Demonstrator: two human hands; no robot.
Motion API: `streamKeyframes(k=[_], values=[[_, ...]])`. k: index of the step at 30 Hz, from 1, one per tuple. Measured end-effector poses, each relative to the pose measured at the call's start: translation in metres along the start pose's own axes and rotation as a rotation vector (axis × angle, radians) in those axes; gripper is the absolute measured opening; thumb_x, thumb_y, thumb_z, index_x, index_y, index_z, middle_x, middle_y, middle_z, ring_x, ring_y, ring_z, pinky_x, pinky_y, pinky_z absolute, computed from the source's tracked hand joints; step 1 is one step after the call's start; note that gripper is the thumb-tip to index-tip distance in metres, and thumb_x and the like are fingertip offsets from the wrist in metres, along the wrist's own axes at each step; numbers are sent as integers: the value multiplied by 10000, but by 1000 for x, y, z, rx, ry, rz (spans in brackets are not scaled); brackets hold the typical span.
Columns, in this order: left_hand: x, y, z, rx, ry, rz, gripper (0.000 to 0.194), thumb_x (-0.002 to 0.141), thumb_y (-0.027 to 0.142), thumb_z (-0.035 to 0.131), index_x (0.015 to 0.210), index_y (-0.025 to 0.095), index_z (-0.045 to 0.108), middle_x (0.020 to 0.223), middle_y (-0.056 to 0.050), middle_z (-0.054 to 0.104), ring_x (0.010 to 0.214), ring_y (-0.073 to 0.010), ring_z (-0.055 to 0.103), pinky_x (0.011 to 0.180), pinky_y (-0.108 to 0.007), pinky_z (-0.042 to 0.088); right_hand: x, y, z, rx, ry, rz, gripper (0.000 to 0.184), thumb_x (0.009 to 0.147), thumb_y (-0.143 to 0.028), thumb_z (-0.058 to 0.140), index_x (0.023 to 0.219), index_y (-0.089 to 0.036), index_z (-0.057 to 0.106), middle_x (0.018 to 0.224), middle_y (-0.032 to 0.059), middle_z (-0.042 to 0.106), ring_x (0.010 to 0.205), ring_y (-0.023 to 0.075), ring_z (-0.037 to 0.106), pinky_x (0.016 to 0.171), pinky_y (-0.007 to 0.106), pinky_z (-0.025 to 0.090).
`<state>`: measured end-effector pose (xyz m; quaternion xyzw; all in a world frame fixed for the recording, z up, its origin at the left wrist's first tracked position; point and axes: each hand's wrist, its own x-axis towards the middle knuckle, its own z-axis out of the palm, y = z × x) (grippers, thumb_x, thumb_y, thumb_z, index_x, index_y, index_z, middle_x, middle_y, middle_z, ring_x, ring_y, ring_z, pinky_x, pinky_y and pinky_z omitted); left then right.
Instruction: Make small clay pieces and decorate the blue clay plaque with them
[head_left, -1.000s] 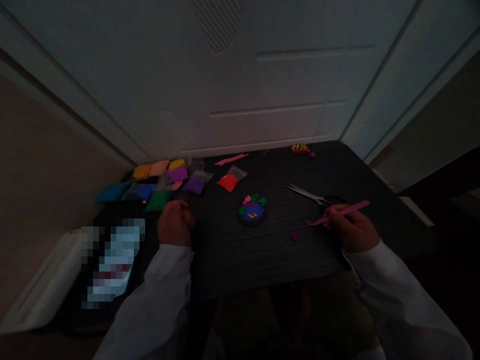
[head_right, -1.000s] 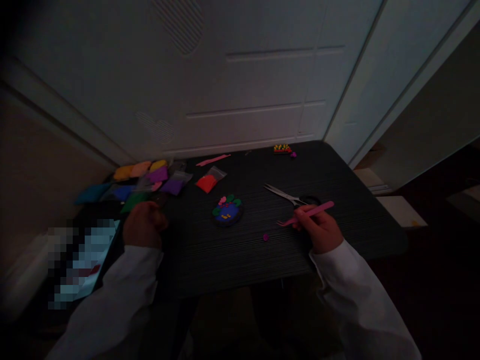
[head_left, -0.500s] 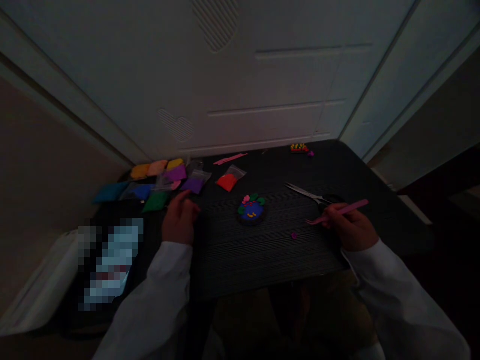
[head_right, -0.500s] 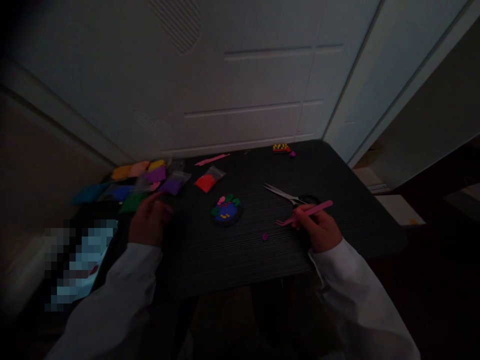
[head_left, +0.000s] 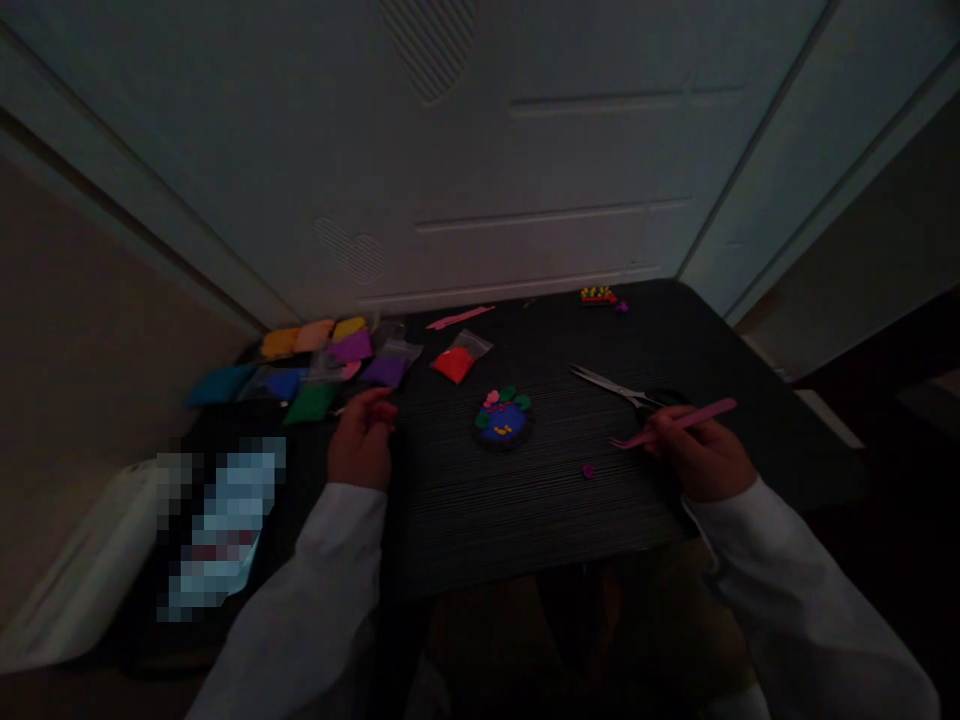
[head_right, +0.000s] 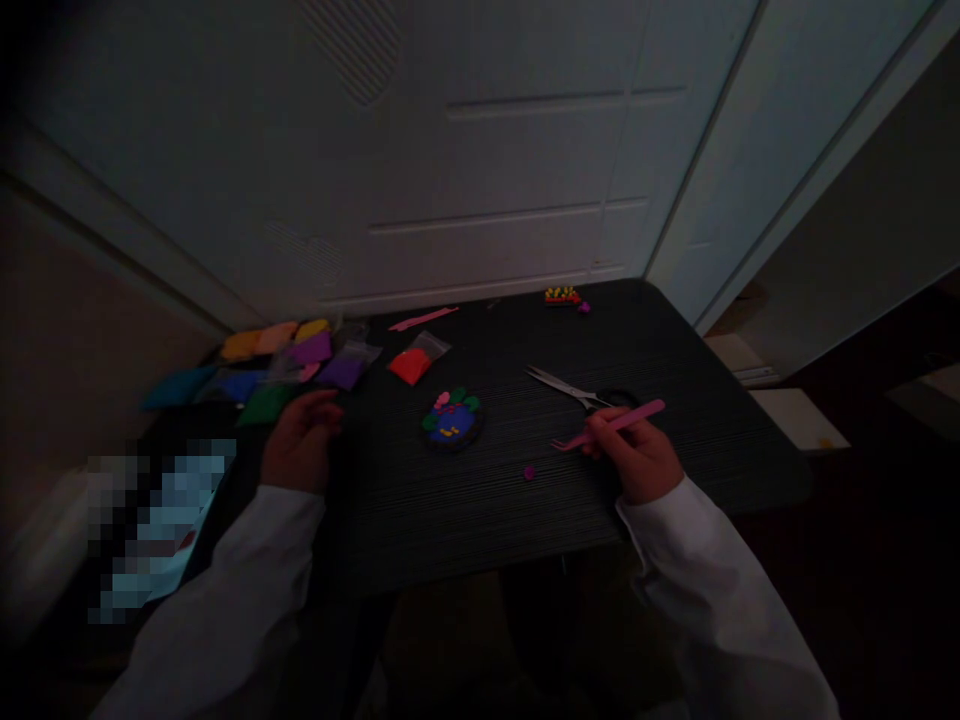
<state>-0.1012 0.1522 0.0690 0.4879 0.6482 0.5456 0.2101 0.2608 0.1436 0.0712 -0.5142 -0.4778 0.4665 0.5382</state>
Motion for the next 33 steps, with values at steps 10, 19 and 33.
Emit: streamKeyframes(k=[10,19,33], values=[[-5,-2,12,-211,-53,-4,401,704,236,537,1087,176,435,920,-63,563,886,-166,571,855,-393,421,1,1,0,9,-3,1,220,645,-377,632,723,-178,581,561,-3,581,484,103,523,468,240,434],[-6,8,9,214,-113,36,276,709,315,541,962,206,572,941,-65,617,877,-208,575,838,-405,418,0,-2,2,2,3,-6,200,653,-368,627,719,-183,588,553,-6,580,481,100,515,470,236,429],[-7,11,13,661,-84,440,399,746,297,500,1116,148,503,1118,-130,532,1063,-256,457,911,-406,338,-3,-7,3,-112,-43,-49,170,707,-350,578,739,-184,585,561,-7,576,518,102,512,517,240,417]])
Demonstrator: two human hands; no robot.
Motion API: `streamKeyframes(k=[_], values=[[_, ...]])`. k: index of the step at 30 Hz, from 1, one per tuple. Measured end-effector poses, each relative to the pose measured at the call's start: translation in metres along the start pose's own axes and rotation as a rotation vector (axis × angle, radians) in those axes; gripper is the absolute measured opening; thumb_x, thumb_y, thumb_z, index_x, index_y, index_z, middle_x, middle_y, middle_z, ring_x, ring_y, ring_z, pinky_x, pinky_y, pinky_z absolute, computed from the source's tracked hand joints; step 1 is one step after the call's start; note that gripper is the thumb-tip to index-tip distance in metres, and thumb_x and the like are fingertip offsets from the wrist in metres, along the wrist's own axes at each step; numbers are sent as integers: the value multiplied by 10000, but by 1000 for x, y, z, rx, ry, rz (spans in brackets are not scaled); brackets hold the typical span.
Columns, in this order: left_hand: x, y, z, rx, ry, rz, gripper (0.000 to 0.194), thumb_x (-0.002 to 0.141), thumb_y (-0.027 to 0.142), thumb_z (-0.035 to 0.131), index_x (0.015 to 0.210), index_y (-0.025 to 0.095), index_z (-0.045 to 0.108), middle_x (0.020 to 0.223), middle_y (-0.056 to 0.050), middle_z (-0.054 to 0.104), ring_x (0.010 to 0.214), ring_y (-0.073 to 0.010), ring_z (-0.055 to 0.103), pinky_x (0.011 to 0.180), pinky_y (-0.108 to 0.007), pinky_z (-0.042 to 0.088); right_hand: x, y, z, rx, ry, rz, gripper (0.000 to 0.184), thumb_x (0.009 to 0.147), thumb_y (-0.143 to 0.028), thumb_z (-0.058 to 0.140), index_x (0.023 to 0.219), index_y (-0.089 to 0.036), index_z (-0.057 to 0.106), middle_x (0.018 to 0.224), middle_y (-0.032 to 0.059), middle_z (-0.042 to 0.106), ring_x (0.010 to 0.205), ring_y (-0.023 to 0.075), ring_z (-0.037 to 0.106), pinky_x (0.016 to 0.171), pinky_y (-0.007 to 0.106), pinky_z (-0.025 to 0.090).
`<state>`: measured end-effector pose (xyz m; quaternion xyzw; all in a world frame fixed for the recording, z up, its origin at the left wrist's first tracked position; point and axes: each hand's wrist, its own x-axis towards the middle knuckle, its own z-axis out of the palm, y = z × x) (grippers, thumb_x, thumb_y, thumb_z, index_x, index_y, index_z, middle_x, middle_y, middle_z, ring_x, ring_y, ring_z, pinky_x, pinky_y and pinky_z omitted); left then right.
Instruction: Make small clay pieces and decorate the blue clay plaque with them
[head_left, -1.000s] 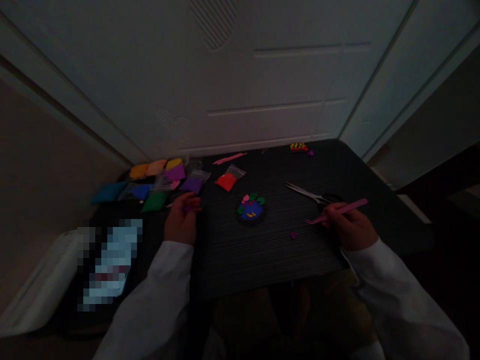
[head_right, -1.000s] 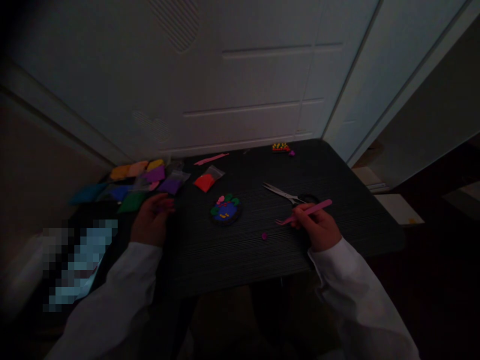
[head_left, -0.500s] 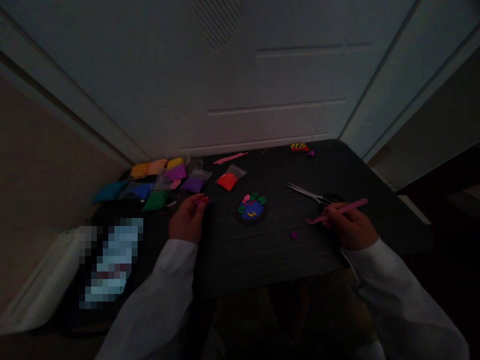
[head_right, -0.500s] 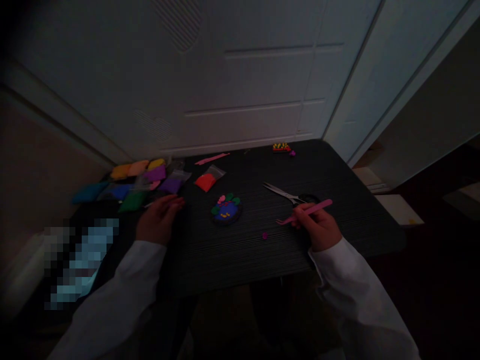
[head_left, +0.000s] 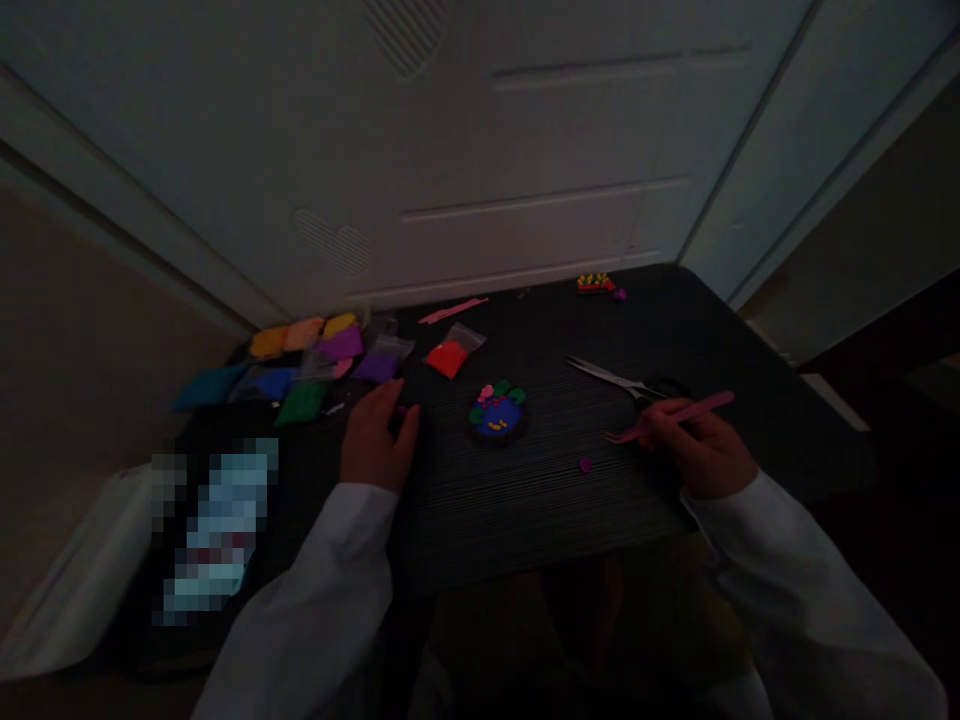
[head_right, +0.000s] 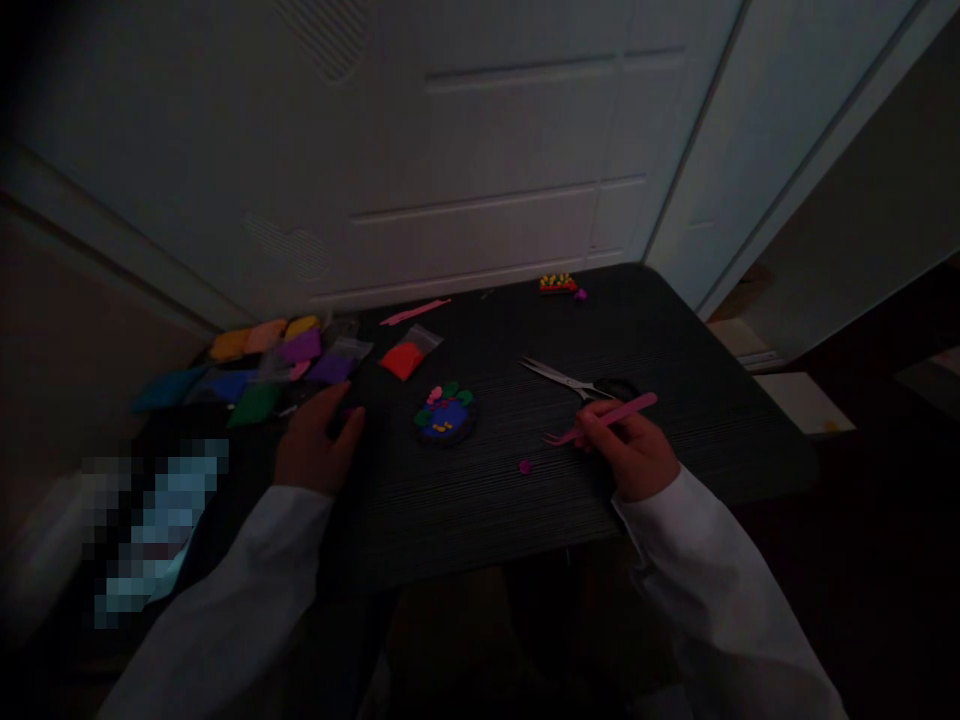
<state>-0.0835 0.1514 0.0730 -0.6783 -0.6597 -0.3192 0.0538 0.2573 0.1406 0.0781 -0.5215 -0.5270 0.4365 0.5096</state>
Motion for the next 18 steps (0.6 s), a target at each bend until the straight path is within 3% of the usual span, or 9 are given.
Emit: streamKeyframes(k=[3,5,11,15,18], values=[[-7,23,-9,-15,94,158,265,733,227,530,990,179,578,1019,-83,579,997,-218,498,898,-385,357,0,-2,-2,-79,-75,-6,177,727,-349,555,740,-175,582,589,5,585,539,110,524,529,247,429],[-14,48,-12,-23,64,287,203,705,203,571,904,204,608,934,-47,601,928,-202,524,857,-380,387,-1,-3,-3,-97,-106,-10,177,736,-347,545,750,-173,578,613,8,590,556,115,533,537,252,435],[-29,124,0,-144,-277,373,232,691,274,607,916,219,615,867,-31,598,865,-182,506,795,-363,410,-5,-10,-7,-162,-146,-38,135,770,-308,512,776,-189,574,644,-5,588,590,110,542,553,241,428],[-28,137,12,-262,-505,329,321,705,298,589,1004,181,572,890,-46,575,837,-153,520,732,-304,455,-7,-14,-10,-178,-186,-67,93,791,-255,494,773,-198,566,681,-13,582,622,96,544,569,222,428],[-24,137,14,-288,-598,266,324,713,289,580,1020,186,561,899,-45,571,836,-150,527,720,-301,465,-8,-15,-11,-191,-204,-93,86,796,-232,489,773,-202,566,727,-13,577,653,90,542,581,212,430]])
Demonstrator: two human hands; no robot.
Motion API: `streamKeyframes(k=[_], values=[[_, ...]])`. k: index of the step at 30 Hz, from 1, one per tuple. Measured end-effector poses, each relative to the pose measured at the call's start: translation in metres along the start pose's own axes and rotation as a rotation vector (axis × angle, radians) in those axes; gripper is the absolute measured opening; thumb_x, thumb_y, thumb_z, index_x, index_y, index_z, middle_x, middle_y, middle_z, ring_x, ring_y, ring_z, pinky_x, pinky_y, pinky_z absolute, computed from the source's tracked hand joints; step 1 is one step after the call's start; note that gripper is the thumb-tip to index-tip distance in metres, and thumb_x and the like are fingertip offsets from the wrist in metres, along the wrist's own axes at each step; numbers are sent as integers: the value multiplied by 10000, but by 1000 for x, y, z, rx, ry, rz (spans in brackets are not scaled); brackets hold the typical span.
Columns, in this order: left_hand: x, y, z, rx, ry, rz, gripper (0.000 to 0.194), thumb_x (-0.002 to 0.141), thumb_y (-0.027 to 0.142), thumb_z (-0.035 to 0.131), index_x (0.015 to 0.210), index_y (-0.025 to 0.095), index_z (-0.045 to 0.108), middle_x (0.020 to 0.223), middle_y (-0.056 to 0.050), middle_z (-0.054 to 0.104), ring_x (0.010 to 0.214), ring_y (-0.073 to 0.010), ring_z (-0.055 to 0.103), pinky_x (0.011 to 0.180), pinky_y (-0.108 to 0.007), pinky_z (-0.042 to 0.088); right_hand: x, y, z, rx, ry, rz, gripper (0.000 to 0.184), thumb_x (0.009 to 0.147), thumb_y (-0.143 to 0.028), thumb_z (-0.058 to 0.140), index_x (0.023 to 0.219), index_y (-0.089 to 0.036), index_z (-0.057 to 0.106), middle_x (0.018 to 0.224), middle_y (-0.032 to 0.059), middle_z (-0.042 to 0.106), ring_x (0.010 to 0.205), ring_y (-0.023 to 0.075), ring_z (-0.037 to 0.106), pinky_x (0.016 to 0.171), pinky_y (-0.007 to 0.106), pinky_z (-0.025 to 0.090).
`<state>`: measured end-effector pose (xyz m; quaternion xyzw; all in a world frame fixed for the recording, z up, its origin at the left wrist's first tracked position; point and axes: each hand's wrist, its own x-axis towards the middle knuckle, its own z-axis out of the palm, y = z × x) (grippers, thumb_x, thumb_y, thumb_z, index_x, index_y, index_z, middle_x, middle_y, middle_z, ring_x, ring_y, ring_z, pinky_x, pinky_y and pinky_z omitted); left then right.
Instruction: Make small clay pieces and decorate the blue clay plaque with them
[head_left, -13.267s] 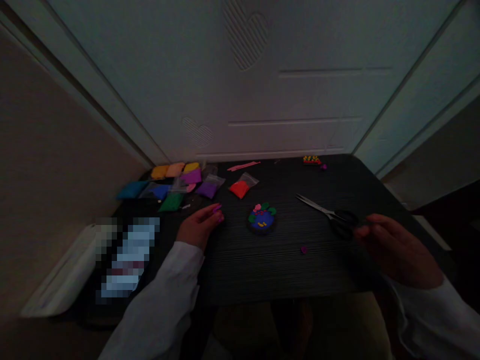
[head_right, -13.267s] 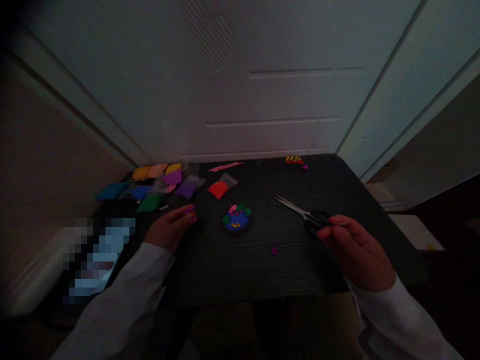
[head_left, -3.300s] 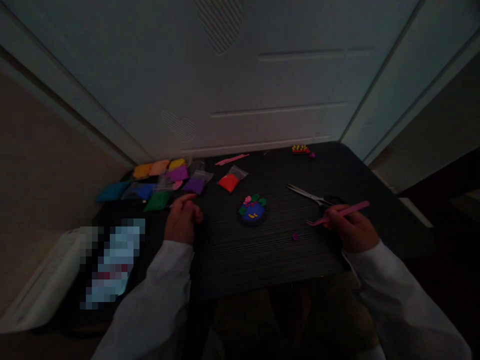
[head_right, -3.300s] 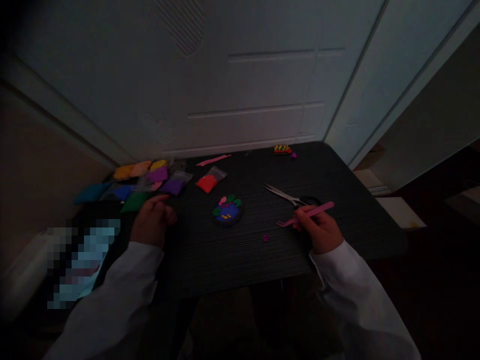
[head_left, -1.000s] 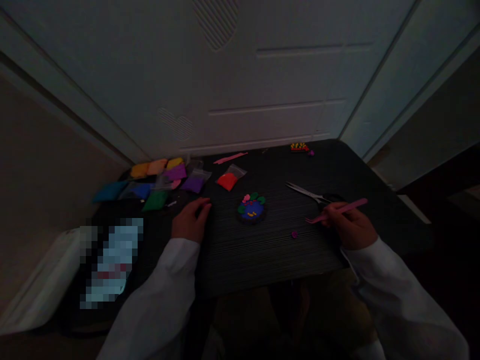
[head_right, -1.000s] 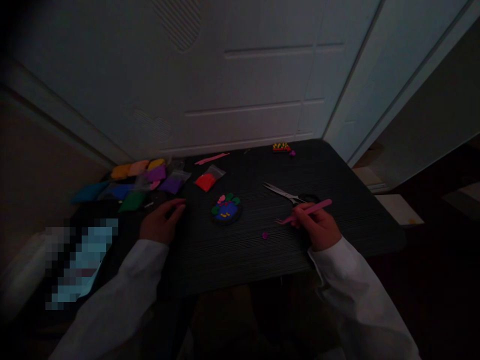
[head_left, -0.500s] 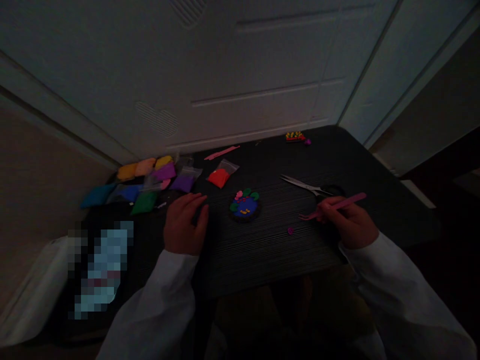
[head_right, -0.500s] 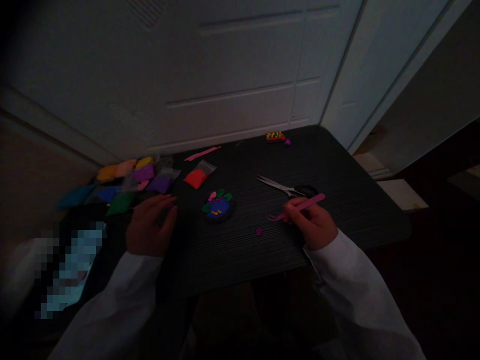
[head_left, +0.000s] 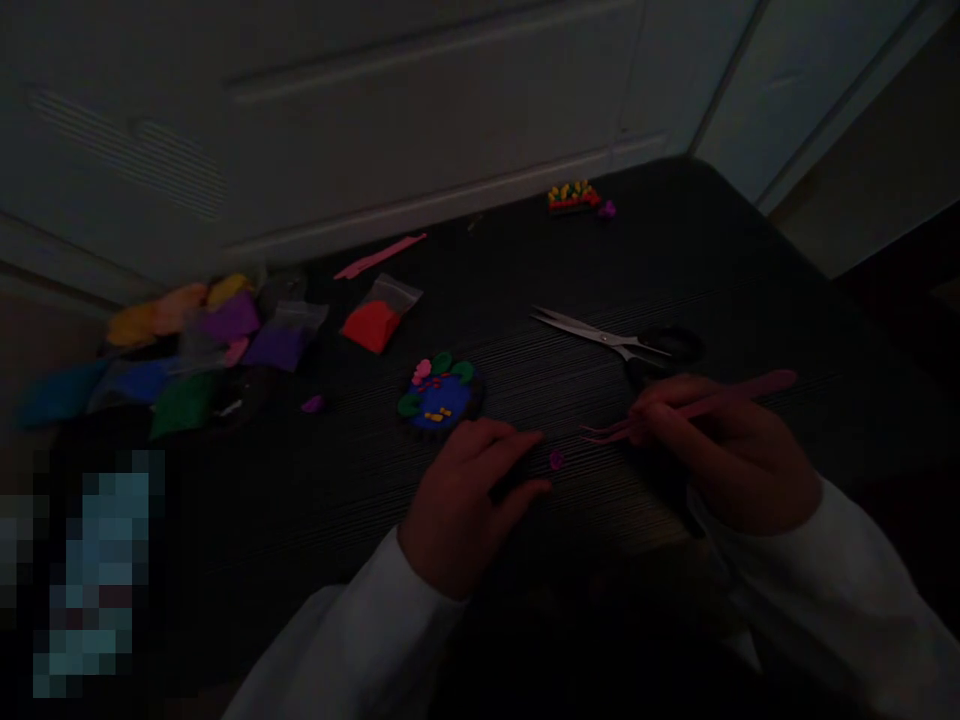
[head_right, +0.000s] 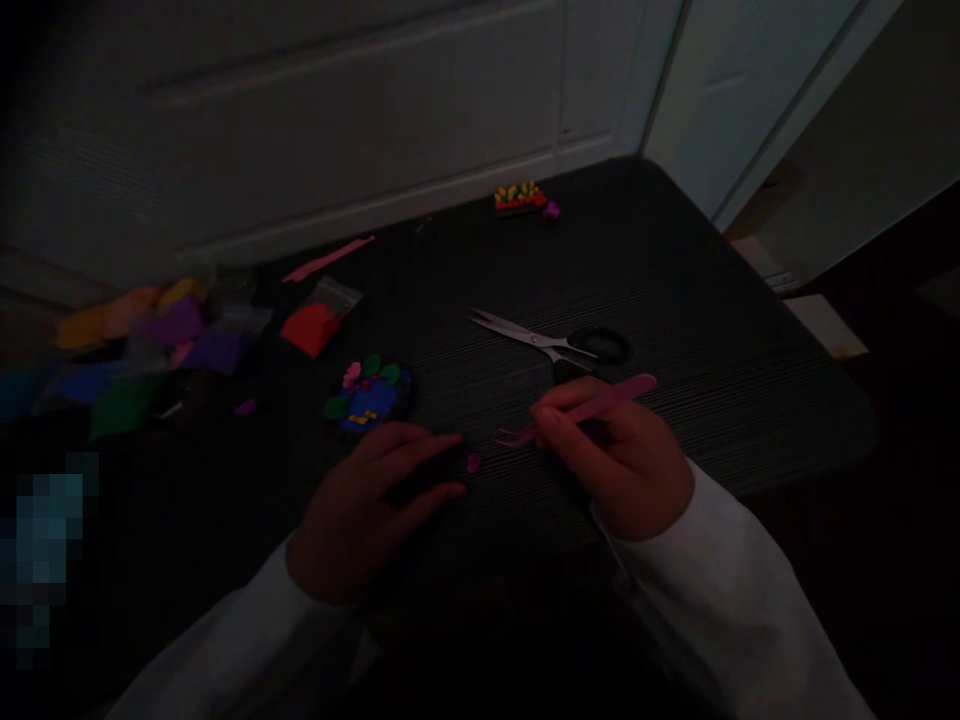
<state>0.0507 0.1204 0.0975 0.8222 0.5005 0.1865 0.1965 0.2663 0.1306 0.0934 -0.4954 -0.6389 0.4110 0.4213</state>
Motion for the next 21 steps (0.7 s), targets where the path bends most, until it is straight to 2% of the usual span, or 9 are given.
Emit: streamKeyframes(k=[5,14,21], values=[[5,3,0,-26,-24,-39,302,700,299,593,981,190,589,885,-39,576,830,-152,524,728,-311,457,0,-2,-2,-48,-14,-37,77,791,-205,498,781,-207,574,777,-12,581,716,92,544,614,201,430],[12,6,1,-62,-34,-42,245,694,282,601,921,195,625,858,-30,588,814,-142,529,718,-295,454,0,-2,-1,-44,-6,-22,80,788,-215,498,762,-205,573,743,-11,590,691,100,551,586,209,441],[11,8,4,-70,-1,-19,189,703,274,589,868,196,638,824,-26,588,786,-134,528,709,-293,451,1,-3,-2,-59,-1,-24,83,787,-216,501,749,-204,573,754,-15,587,687,88,547,586,194,438]])
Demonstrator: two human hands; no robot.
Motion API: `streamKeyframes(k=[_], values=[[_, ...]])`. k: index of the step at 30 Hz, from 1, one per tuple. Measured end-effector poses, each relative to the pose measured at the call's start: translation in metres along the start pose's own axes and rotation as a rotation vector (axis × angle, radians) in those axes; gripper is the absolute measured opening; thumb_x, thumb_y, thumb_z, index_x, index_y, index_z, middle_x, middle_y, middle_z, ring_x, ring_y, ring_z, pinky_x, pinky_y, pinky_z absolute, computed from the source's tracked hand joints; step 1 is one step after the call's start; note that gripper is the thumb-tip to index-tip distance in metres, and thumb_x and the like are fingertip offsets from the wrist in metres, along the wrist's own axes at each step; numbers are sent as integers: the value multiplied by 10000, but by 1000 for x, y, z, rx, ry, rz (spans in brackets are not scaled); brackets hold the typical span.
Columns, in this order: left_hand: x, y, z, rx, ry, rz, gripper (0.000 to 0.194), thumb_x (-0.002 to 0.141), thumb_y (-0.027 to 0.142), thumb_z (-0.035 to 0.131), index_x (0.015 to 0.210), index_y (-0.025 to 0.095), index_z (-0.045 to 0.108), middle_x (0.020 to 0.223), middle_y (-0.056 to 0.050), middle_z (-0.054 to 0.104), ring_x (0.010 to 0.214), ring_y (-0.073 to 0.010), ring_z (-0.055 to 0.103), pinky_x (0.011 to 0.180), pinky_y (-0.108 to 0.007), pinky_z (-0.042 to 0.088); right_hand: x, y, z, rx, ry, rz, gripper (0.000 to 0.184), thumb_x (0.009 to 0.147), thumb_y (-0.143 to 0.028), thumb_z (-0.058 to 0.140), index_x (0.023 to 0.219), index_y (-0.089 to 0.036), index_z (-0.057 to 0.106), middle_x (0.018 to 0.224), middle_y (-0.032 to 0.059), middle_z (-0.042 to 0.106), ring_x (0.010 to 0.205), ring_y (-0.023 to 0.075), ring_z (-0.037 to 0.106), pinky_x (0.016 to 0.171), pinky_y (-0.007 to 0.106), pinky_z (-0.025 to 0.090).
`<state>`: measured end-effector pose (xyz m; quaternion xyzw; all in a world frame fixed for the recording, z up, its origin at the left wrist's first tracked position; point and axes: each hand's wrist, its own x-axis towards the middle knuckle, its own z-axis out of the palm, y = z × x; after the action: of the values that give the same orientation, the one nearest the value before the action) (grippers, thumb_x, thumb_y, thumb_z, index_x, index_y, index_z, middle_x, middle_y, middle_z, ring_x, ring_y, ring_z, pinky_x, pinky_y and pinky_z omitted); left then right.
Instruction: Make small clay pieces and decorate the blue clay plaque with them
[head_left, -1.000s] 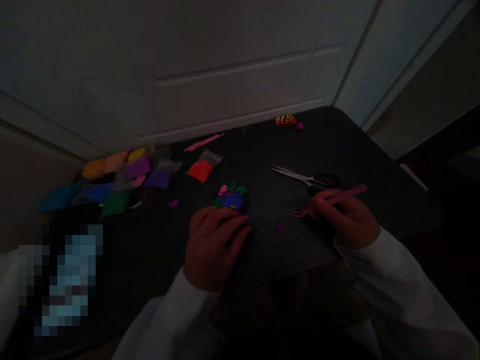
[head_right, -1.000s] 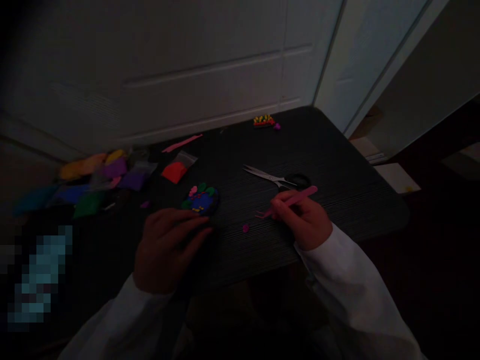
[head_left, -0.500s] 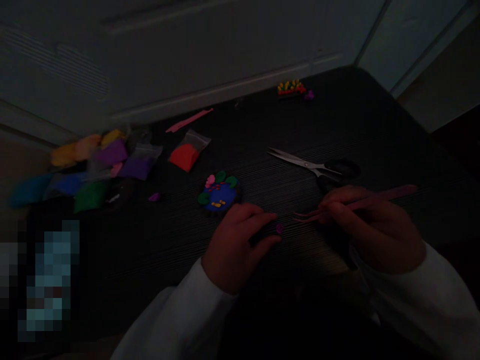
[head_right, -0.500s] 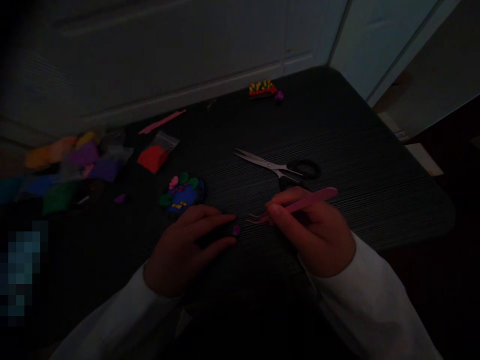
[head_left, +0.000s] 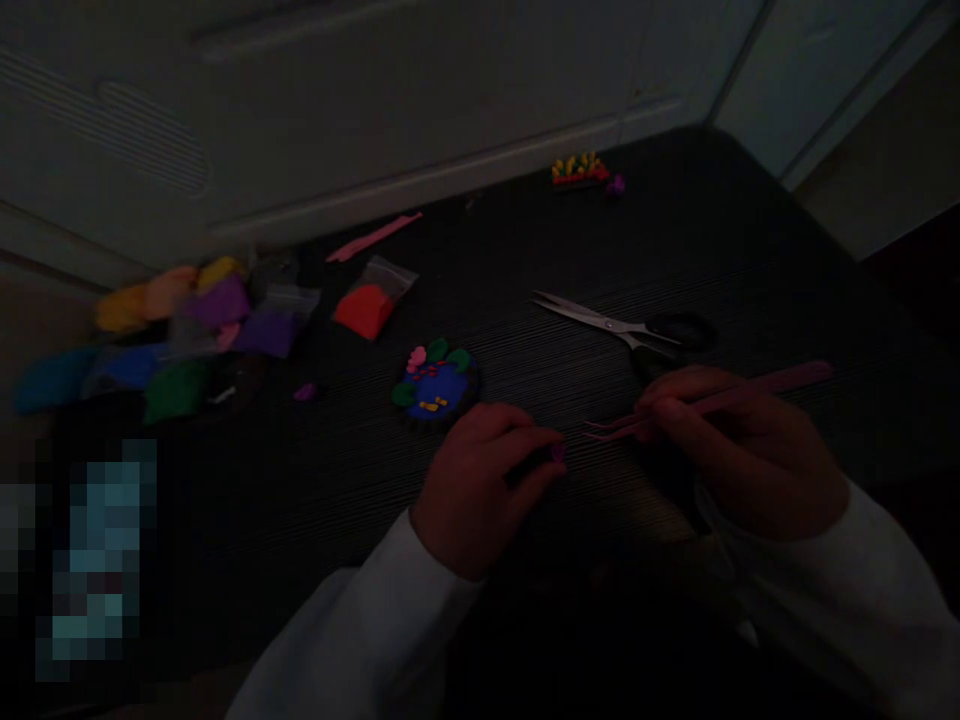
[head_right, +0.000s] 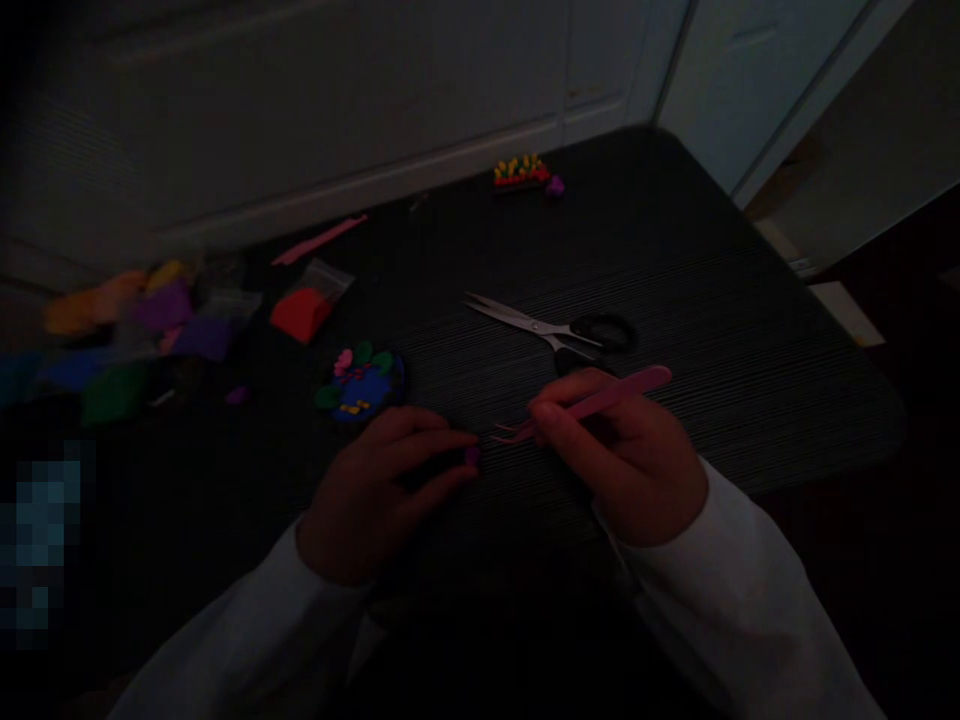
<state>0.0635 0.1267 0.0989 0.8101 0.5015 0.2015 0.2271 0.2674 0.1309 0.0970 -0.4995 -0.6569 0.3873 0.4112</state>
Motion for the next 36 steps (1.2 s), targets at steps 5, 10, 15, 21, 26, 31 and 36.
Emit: streamKeyframes(k=[5,10,15,21,26,31,36], values=[[-1,1,3,21,17,21,178,715,281,572,865,205,630,834,-26,578,785,-141,513,705,-312,440,0,0,0,-2,-9,13,89,787,-229,499,752,-207,578,742,-16,590,670,93,549,569,203,438],[-1,2,3,29,5,18,169,728,274,553,865,204,624,828,-27,569,780,-145,502,699,-319,431,0,1,1,0,7,10,99,784,-235,498,744,-198,581,730,-9,594,650,102,555,563,220,442],[-2,3,3,36,-9,14,169,742,273,533,873,211,620,839,-29,562,796,-151,494,714,-330,420,1,0,1,-1,8,5,94,780,-235,501,741,-193,576,706,-4,597,645,111,561,555,227,449],[-2,2,4,32,-16,8,183,746,289,528,891,211,608,840,-30,563,800,-156,487,715,-333,414,1,0,1,-7,3,10,106,783,-246,499,735,-190,575,716,6,596,649,117,561,544,228,452],[-3,2,5,16,-11,2,273,720,309,563,966,190,572,888,-39,564,842,-158,483,748,-330,412,0,1,0,14,-5,42,100,784,-247,504,748,-193,580,714,-10,591,631,94,550,535,204,430],[-5,2,2,-3,-5,-2,261,708,284,578,943,171,579,883,-39,564,840,-147,490,756,-310,418,-3,1,1,58,-63,34,124,811,-239,462,771,-202,574,806,6,593,737,118,567,620,239,440],[-3,1,1,-26,-14,-6,221,706,267,575,910,183,598,872,-36,564,828,-150,492,745,-315,420,-3,0,5,139,-63,31,120,829,-212,426,797,-208,541,819,12,596,738,123,589,670,280,458]])
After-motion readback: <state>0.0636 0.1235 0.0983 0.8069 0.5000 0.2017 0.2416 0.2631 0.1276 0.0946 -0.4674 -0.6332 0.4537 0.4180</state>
